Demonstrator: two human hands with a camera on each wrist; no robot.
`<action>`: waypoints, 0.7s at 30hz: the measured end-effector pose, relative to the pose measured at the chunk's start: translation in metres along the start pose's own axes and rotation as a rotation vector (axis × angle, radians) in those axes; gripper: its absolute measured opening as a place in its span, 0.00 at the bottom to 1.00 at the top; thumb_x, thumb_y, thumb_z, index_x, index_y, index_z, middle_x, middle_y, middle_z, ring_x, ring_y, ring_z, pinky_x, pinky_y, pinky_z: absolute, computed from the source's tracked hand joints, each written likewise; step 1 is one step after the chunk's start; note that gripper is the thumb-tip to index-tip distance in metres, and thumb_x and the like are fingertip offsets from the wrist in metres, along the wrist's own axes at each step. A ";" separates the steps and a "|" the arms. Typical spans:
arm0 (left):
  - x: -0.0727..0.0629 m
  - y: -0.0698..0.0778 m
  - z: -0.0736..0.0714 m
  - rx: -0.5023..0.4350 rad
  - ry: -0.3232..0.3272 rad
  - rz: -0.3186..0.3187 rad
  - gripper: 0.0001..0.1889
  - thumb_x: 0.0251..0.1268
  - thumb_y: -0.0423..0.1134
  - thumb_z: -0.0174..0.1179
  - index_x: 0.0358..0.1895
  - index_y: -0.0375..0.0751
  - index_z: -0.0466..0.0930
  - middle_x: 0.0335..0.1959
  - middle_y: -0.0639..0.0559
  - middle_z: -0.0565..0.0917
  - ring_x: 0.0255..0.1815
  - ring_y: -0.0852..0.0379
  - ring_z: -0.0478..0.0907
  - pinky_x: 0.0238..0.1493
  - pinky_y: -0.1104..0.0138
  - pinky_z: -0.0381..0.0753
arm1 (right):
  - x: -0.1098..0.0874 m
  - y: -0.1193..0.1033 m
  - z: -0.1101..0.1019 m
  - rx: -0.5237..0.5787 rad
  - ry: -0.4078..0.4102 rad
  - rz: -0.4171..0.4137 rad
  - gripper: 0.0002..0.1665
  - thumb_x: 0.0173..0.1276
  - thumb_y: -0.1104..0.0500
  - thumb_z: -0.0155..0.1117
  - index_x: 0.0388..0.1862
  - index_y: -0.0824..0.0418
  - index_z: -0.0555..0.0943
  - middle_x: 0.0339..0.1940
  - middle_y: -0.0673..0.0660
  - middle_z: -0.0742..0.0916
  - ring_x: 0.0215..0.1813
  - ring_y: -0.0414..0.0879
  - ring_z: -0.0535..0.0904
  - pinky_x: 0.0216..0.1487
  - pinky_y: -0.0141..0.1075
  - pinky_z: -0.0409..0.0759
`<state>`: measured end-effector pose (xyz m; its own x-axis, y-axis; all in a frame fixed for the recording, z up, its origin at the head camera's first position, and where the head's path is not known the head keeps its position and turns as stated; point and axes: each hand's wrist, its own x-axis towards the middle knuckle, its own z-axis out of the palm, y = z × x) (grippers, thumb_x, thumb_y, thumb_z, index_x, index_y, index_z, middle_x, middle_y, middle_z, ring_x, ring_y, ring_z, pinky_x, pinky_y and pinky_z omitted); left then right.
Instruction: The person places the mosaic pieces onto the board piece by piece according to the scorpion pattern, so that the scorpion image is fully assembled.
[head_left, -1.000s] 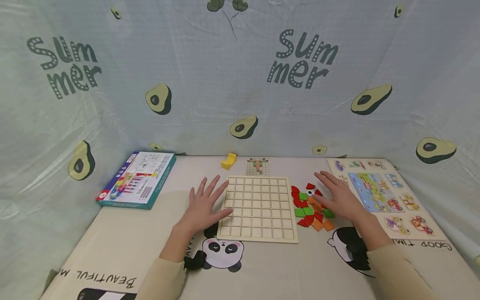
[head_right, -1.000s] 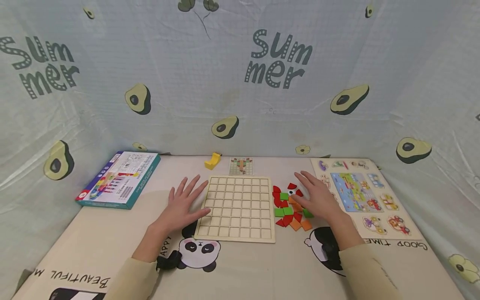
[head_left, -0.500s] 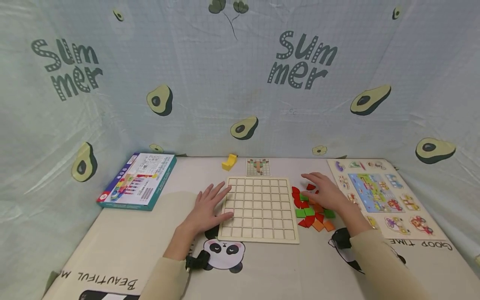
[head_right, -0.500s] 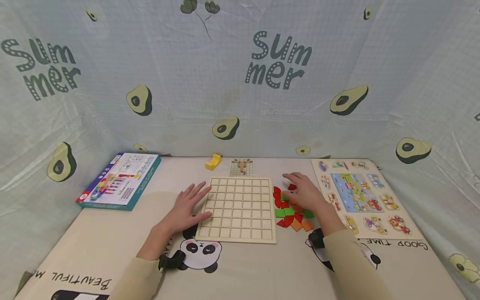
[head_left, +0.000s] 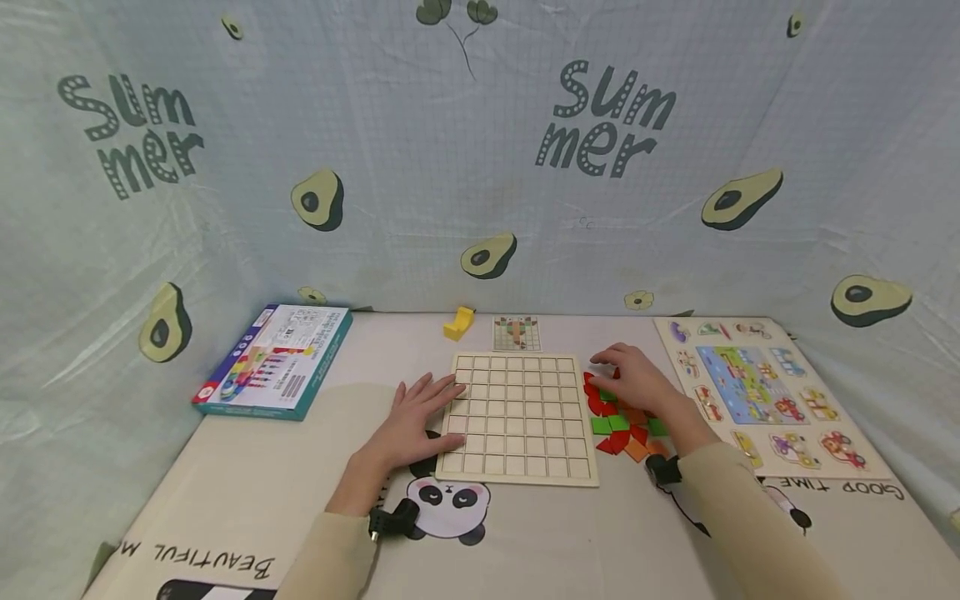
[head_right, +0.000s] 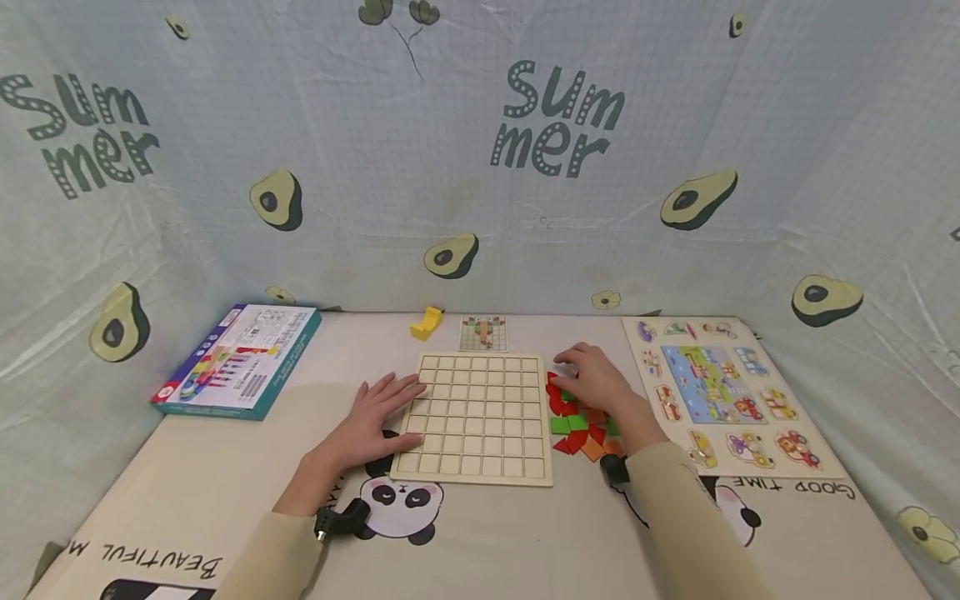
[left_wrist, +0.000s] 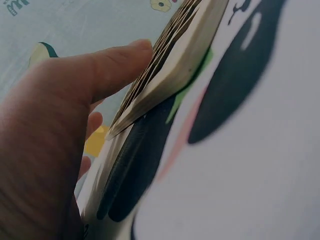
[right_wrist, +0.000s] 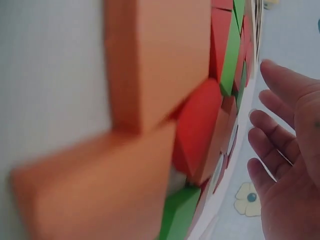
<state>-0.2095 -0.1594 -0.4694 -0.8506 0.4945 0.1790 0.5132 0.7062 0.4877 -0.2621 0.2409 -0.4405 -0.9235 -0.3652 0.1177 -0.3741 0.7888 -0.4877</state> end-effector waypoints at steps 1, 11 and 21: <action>0.000 0.000 0.000 0.001 -0.003 -0.001 0.41 0.61 0.63 0.64 0.76 0.51 0.68 0.78 0.50 0.63 0.80 0.38 0.47 0.71 0.32 0.36 | 0.002 0.000 0.001 -0.005 -0.005 -0.006 0.20 0.71 0.57 0.69 0.57 0.67 0.83 0.52 0.63 0.81 0.44 0.54 0.77 0.52 0.52 0.80; -0.002 -0.001 0.002 0.029 -0.026 0.002 0.40 0.60 0.64 0.63 0.74 0.51 0.72 0.77 0.50 0.66 0.80 0.41 0.51 0.72 0.33 0.35 | 0.008 -0.005 0.005 -0.016 -0.055 0.060 0.17 0.71 0.59 0.67 0.51 0.70 0.84 0.48 0.63 0.82 0.47 0.56 0.78 0.55 0.52 0.79; 0.000 0.002 -0.001 0.034 -0.044 -0.007 0.39 0.60 0.64 0.62 0.73 0.49 0.73 0.77 0.51 0.66 0.80 0.41 0.51 0.72 0.34 0.35 | 0.011 -0.010 0.008 0.021 -0.038 0.086 0.11 0.72 0.63 0.65 0.47 0.71 0.83 0.45 0.64 0.82 0.45 0.56 0.76 0.54 0.52 0.78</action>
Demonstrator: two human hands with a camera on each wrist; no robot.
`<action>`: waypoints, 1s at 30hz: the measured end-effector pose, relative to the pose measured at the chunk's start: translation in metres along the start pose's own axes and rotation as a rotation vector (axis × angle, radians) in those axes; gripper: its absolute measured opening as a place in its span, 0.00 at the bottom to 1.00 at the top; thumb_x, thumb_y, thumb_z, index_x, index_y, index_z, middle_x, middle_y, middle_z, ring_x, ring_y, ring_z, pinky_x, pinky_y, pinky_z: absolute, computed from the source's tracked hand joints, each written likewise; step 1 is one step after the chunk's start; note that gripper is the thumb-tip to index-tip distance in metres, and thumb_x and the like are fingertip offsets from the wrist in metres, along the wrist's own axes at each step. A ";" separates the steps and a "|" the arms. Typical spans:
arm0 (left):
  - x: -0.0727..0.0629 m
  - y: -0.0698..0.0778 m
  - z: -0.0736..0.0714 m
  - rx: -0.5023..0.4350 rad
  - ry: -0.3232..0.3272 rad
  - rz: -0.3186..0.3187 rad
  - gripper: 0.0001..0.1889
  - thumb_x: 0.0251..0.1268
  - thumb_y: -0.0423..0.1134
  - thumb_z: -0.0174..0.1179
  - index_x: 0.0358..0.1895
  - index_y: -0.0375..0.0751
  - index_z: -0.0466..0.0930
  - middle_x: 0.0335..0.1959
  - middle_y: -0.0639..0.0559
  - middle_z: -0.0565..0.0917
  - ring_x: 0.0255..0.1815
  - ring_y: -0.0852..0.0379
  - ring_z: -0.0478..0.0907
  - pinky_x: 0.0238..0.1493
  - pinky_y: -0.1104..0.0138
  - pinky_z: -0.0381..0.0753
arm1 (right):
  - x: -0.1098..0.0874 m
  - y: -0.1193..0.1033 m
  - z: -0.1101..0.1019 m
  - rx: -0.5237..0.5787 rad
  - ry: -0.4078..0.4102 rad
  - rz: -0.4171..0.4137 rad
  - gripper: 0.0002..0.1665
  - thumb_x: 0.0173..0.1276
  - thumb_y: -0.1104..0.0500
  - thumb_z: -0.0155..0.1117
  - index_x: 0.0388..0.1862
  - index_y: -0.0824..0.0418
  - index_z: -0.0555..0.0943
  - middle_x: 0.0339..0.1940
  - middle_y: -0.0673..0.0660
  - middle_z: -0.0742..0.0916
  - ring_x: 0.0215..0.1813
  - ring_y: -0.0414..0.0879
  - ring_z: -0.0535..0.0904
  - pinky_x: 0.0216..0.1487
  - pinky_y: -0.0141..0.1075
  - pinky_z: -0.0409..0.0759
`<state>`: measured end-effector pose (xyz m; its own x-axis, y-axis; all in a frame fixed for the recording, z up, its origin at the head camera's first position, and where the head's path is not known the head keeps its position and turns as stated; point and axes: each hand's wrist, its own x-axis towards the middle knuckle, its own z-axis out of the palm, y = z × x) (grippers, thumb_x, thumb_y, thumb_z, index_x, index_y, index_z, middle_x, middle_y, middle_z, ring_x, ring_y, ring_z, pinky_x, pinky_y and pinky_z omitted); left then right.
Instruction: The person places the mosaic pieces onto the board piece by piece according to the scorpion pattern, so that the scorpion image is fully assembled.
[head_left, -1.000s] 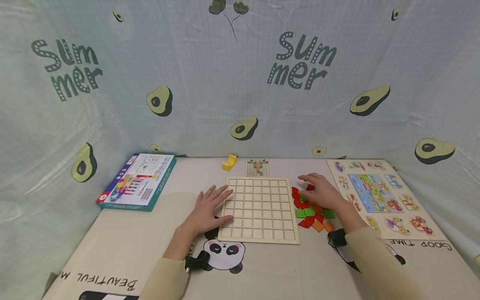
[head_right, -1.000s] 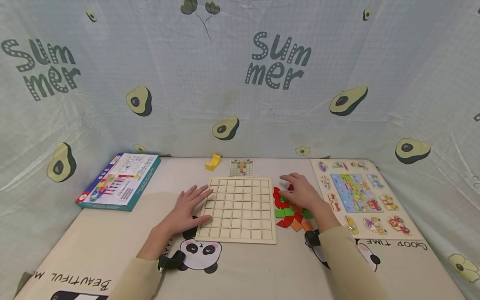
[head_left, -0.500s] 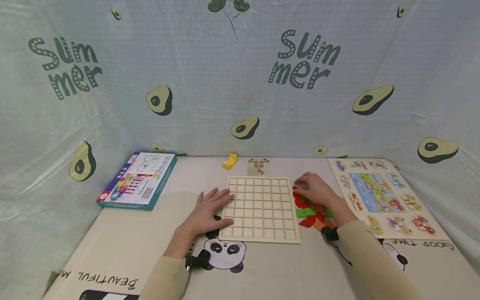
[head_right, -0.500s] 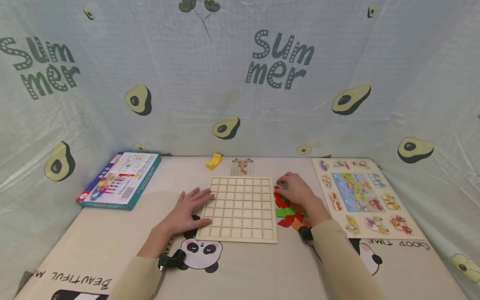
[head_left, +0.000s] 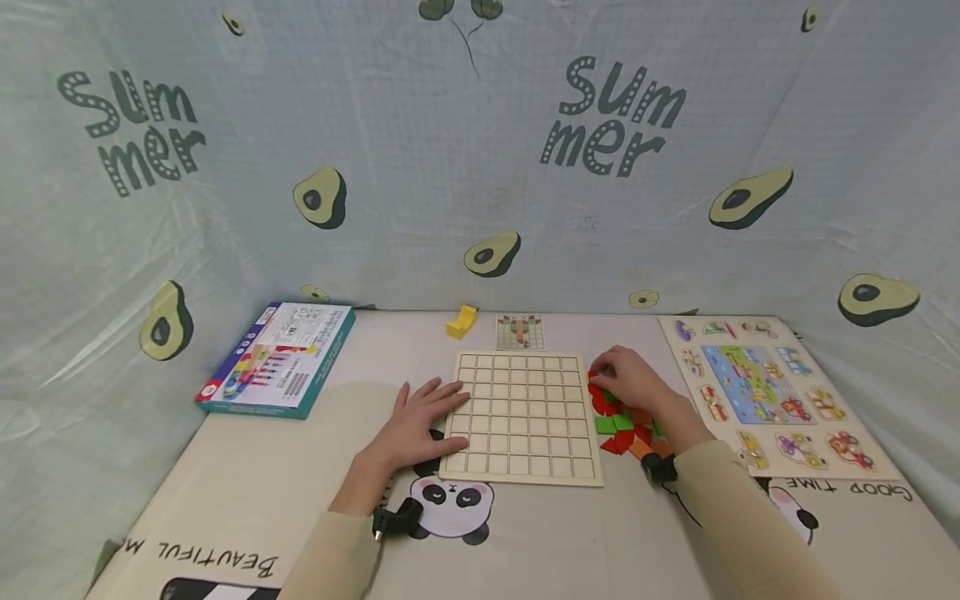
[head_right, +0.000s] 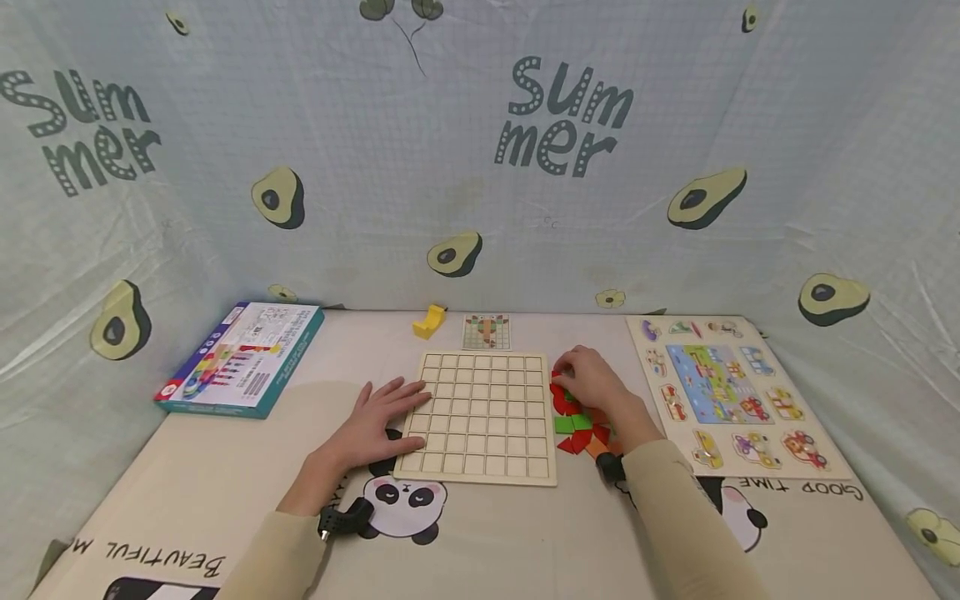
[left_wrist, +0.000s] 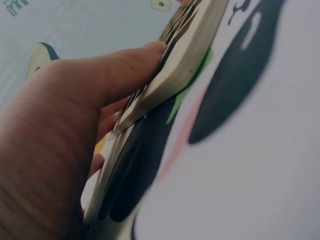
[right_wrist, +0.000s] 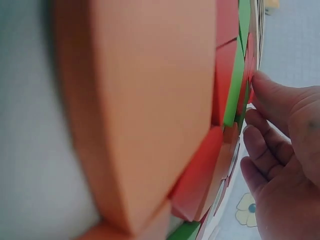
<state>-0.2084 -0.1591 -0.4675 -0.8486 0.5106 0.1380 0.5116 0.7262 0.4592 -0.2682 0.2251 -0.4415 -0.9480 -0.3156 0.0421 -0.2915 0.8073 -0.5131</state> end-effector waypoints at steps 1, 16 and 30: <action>0.000 0.000 0.000 0.003 -0.003 -0.004 0.39 0.60 0.64 0.62 0.73 0.49 0.72 0.77 0.51 0.66 0.80 0.41 0.51 0.72 0.34 0.35 | 0.000 -0.001 0.000 0.008 -0.001 0.007 0.11 0.72 0.64 0.65 0.47 0.71 0.82 0.44 0.63 0.81 0.44 0.56 0.76 0.53 0.52 0.78; 0.000 -0.002 0.001 0.008 -0.008 -0.007 0.40 0.60 0.65 0.62 0.73 0.49 0.72 0.77 0.51 0.65 0.80 0.42 0.50 0.73 0.35 0.34 | -0.001 0.000 -0.005 0.124 -0.012 0.095 0.07 0.75 0.63 0.63 0.47 0.64 0.78 0.39 0.57 0.83 0.42 0.53 0.76 0.50 0.47 0.78; 0.000 0.000 0.000 0.001 -0.014 -0.021 0.40 0.60 0.65 0.62 0.74 0.49 0.72 0.77 0.51 0.65 0.80 0.42 0.50 0.73 0.35 0.34 | 0.002 -0.009 -0.006 0.254 -0.008 0.015 0.09 0.74 0.64 0.62 0.50 0.66 0.81 0.38 0.58 0.82 0.43 0.54 0.79 0.43 0.42 0.79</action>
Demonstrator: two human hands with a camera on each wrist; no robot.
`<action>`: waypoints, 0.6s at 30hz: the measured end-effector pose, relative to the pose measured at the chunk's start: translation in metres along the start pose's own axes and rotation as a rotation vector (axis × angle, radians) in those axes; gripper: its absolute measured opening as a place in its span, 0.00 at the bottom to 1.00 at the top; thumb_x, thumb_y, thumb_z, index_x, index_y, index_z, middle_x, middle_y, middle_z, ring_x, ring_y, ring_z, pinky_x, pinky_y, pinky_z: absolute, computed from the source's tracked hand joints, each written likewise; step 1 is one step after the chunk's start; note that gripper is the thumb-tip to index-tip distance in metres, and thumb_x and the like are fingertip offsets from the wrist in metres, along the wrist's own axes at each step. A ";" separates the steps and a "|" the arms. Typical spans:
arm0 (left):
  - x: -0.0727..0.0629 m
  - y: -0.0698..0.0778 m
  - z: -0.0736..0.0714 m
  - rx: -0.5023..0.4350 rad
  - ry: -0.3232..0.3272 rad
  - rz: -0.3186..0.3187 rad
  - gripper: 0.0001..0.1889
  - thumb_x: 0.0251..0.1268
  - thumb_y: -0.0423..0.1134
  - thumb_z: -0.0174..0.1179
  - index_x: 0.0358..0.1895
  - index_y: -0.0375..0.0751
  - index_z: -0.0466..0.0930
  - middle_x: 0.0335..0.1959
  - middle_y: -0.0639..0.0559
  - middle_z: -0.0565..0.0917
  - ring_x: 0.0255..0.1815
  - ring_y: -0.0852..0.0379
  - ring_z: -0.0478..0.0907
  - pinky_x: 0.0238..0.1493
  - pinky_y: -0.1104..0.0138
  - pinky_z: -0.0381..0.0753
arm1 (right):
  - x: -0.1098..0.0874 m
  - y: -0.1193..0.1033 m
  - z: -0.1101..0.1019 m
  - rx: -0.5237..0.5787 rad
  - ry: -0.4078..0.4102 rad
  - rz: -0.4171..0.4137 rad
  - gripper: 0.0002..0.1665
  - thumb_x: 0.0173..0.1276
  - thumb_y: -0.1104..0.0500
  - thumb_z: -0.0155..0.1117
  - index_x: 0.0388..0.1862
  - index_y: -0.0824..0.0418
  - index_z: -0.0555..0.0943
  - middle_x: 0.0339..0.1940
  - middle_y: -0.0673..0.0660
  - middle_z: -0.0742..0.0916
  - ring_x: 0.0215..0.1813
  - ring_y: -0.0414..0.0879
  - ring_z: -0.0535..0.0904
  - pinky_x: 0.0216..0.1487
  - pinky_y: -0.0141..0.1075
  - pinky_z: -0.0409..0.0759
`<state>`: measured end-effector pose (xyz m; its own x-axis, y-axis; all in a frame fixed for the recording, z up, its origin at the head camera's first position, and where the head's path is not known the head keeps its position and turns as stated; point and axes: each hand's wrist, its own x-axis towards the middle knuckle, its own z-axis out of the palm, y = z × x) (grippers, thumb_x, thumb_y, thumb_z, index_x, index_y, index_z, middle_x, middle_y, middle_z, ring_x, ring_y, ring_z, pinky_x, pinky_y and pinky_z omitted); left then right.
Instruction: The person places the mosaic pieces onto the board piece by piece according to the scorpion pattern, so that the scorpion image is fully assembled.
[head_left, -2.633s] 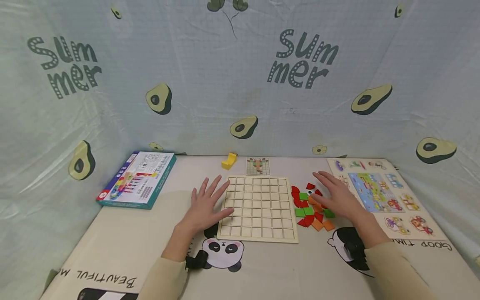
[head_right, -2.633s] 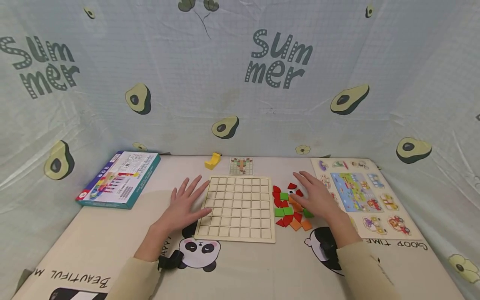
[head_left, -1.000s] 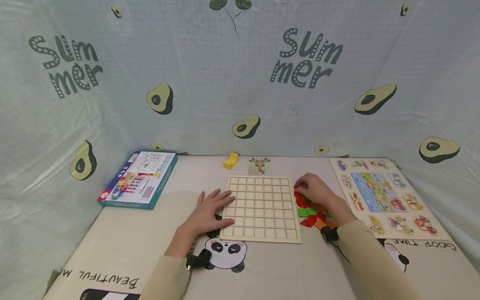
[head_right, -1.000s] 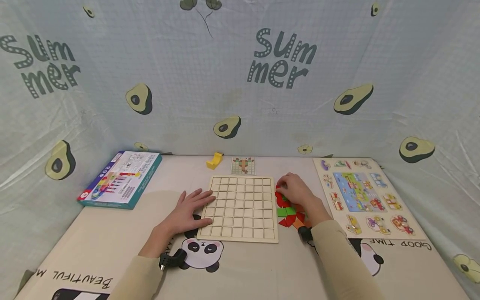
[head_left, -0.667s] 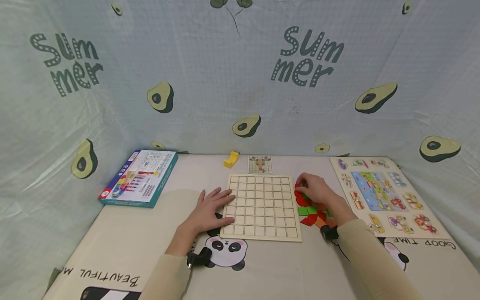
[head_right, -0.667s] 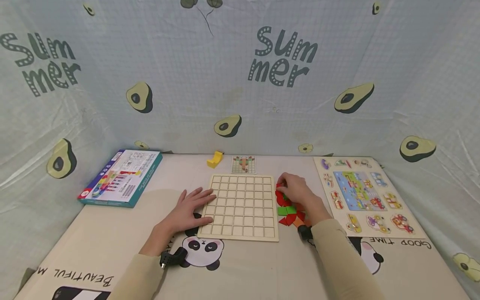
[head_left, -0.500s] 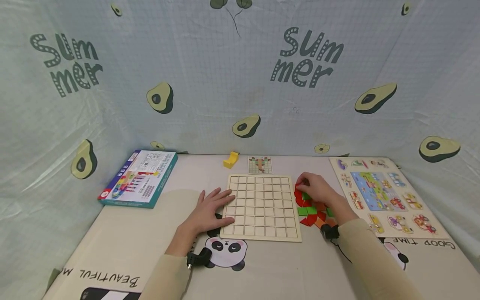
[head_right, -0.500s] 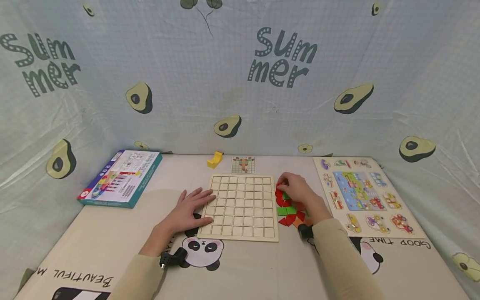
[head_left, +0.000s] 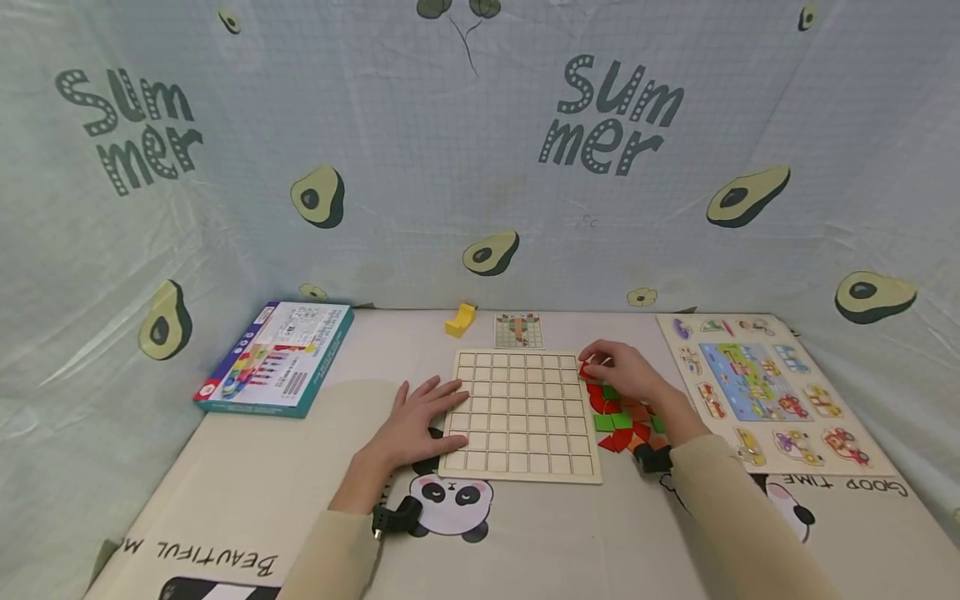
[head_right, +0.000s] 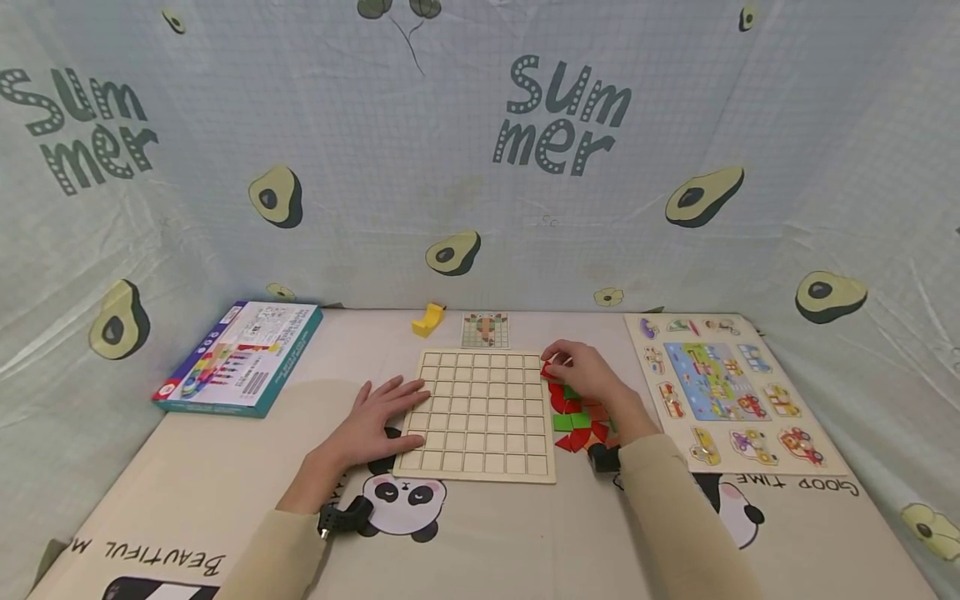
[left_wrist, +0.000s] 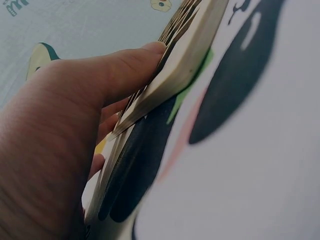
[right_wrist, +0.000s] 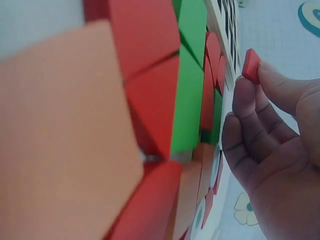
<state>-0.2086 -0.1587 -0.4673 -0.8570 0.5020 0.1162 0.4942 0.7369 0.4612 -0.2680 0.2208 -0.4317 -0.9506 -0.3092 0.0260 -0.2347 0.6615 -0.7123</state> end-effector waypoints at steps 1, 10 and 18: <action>0.000 0.000 0.000 0.002 -0.001 -0.001 0.40 0.61 0.65 0.62 0.74 0.49 0.72 0.77 0.51 0.65 0.80 0.42 0.50 0.73 0.35 0.34 | 0.000 -0.001 0.001 0.007 -0.002 -0.001 0.09 0.74 0.64 0.63 0.50 0.66 0.81 0.38 0.57 0.82 0.42 0.53 0.79 0.42 0.42 0.78; 0.000 -0.001 0.001 0.007 0.001 0.000 0.40 0.61 0.65 0.61 0.74 0.49 0.71 0.77 0.52 0.65 0.80 0.43 0.50 0.73 0.36 0.34 | 0.009 -0.004 0.010 0.021 -0.013 0.061 0.09 0.72 0.60 0.67 0.43 0.65 0.79 0.34 0.56 0.84 0.36 0.50 0.77 0.40 0.40 0.77; 0.000 0.001 0.000 0.000 0.008 0.009 0.39 0.61 0.64 0.62 0.73 0.48 0.72 0.77 0.50 0.66 0.80 0.41 0.50 0.72 0.34 0.35 | 0.012 -0.003 0.013 -0.038 -0.025 0.115 0.10 0.72 0.57 0.68 0.42 0.63 0.81 0.35 0.55 0.83 0.38 0.51 0.75 0.43 0.41 0.76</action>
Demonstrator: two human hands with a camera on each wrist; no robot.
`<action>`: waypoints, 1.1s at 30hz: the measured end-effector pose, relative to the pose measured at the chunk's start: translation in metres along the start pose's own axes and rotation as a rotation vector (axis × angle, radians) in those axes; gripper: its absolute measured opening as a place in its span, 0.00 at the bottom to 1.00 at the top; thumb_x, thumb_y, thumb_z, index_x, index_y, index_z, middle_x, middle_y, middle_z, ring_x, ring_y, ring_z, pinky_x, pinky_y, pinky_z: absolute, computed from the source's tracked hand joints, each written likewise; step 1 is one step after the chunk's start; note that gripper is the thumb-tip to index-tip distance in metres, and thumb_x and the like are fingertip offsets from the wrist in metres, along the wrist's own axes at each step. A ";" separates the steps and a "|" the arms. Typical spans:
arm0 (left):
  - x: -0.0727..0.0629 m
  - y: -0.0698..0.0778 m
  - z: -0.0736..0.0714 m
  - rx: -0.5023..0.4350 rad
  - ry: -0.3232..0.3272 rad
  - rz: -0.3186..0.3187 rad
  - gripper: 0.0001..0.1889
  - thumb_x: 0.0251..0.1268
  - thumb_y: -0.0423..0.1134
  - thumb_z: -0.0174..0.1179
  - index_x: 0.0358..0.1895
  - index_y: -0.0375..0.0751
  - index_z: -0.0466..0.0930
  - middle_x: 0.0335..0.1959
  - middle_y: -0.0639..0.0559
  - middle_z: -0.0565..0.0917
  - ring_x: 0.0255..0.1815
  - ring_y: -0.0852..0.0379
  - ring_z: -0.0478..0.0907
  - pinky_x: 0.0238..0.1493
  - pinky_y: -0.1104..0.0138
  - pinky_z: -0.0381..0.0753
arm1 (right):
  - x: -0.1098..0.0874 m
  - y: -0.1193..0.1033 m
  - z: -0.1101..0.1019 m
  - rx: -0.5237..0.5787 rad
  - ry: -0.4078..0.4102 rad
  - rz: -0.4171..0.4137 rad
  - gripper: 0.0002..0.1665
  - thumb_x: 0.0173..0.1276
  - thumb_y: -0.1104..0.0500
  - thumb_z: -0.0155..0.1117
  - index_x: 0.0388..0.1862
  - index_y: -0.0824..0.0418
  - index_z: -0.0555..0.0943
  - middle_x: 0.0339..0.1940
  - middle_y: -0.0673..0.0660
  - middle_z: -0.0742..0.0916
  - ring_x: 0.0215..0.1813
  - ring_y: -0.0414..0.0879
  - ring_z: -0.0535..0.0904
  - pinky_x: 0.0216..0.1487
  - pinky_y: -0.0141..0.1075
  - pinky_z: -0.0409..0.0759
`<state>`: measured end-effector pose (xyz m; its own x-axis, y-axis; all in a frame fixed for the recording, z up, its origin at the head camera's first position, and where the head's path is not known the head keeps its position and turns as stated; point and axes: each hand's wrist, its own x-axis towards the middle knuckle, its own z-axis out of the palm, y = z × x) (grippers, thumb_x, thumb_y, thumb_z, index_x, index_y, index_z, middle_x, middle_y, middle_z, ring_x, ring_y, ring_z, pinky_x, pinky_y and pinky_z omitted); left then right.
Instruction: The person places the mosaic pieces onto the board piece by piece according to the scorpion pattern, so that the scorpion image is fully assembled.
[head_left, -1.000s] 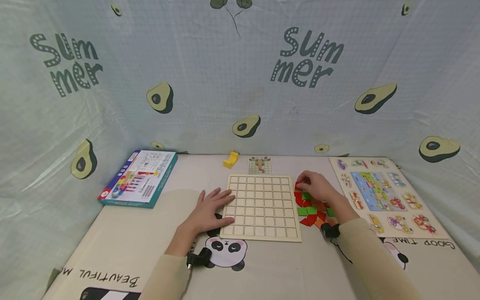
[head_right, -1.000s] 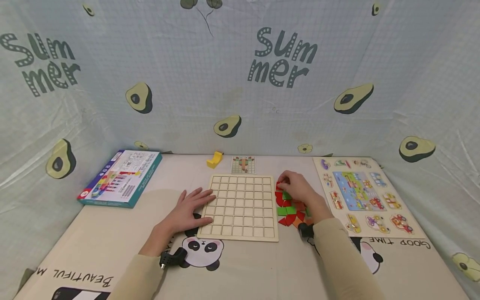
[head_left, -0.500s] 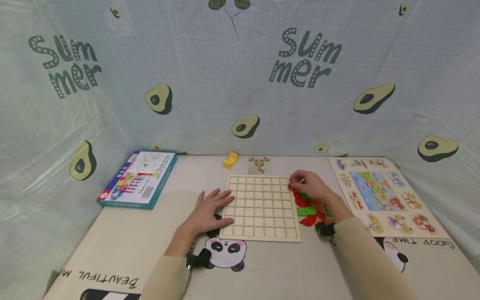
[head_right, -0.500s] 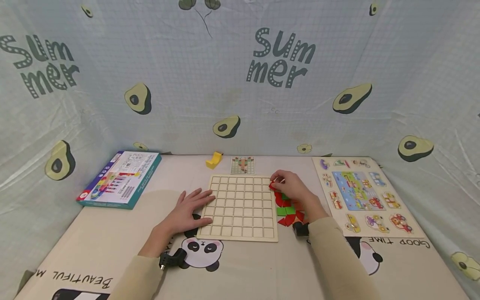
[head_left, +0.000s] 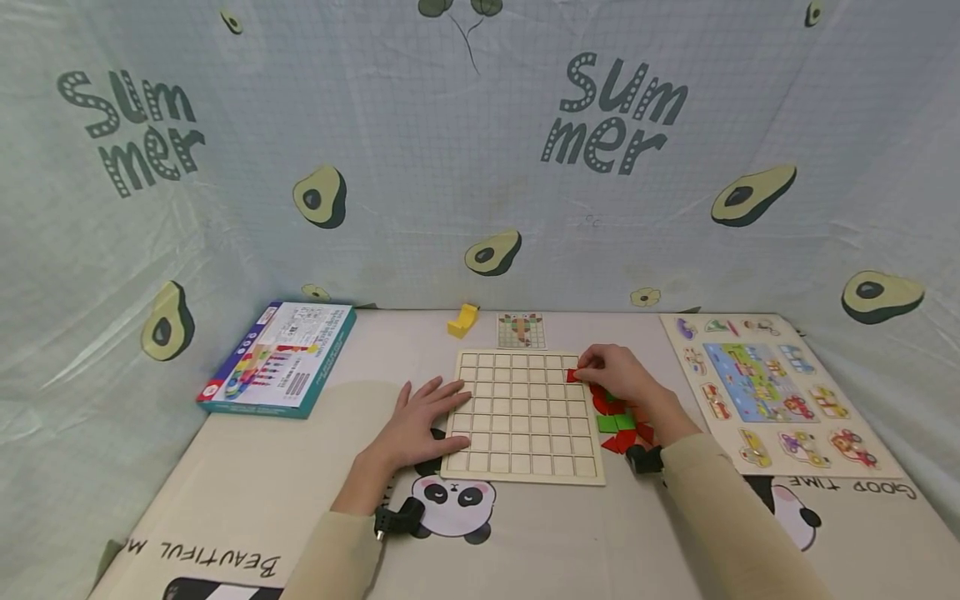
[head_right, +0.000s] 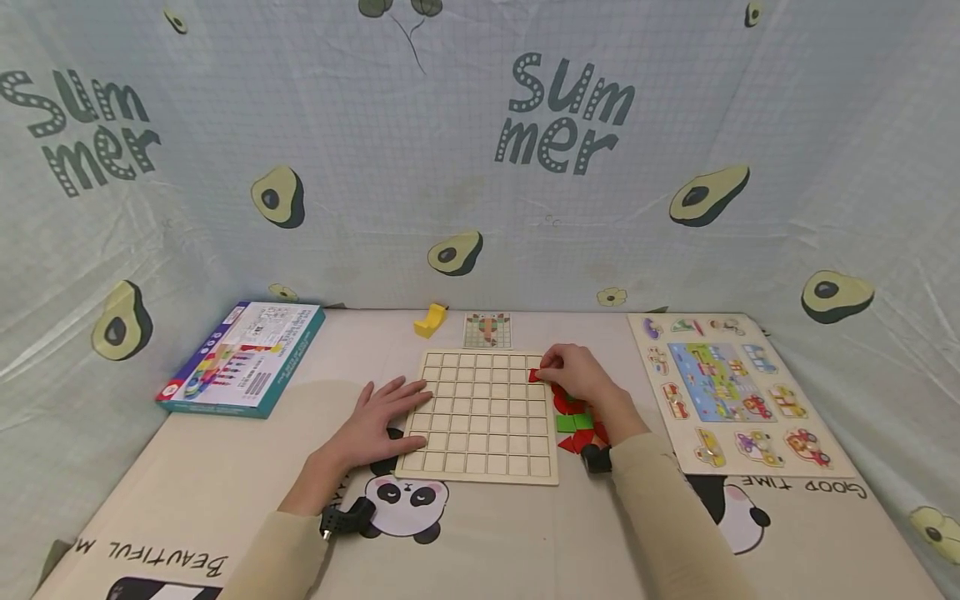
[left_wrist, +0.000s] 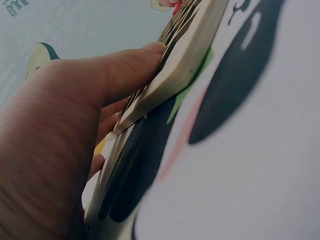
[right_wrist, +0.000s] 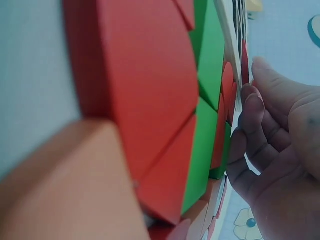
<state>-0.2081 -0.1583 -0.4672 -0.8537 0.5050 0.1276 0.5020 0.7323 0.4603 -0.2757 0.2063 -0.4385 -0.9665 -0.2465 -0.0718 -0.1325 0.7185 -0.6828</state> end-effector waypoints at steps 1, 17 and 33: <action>0.000 0.000 0.000 0.002 -0.002 -0.003 0.39 0.61 0.64 0.62 0.73 0.49 0.72 0.77 0.51 0.65 0.80 0.42 0.50 0.73 0.35 0.34 | 0.000 0.000 0.000 -0.003 -0.005 -0.007 0.10 0.72 0.57 0.68 0.43 0.64 0.82 0.35 0.55 0.83 0.38 0.51 0.75 0.43 0.41 0.76; -0.001 0.000 0.000 0.004 -0.006 -0.006 0.40 0.61 0.66 0.60 0.73 0.49 0.72 0.77 0.52 0.65 0.80 0.43 0.50 0.73 0.36 0.34 | 0.001 -0.003 0.001 -0.065 -0.035 -0.037 0.11 0.72 0.61 0.66 0.50 0.63 0.84 0.37 0.55 0.82 0.41 0.52 0.75 0.44 0.42 0.77; 0.000 0.000 0.001 0.012 -0.006 -0.007 0.40 0.61 0.65 0.61 0.74 0.50 0.71 0.78 0.52 0.64 0.80 0.42 0.50 0.73 0.36 0.34 | -0.010 0.012 -0.019 0.009 -0.003 -0.060 0.15 0.74 0.59 0.65 0.56 0.63 0.82 0.41 0.57 0.82 0.45 0.54 0.79 0.40 0.39 0.78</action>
<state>-0.2081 -0.1579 -0.4677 -0.8562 0.5027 0.1189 0.4976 0.7410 0.4509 -0.2718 0.2297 -0.4320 -0.9561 -0.2913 -0.0326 -0.1885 0.6961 -0.6928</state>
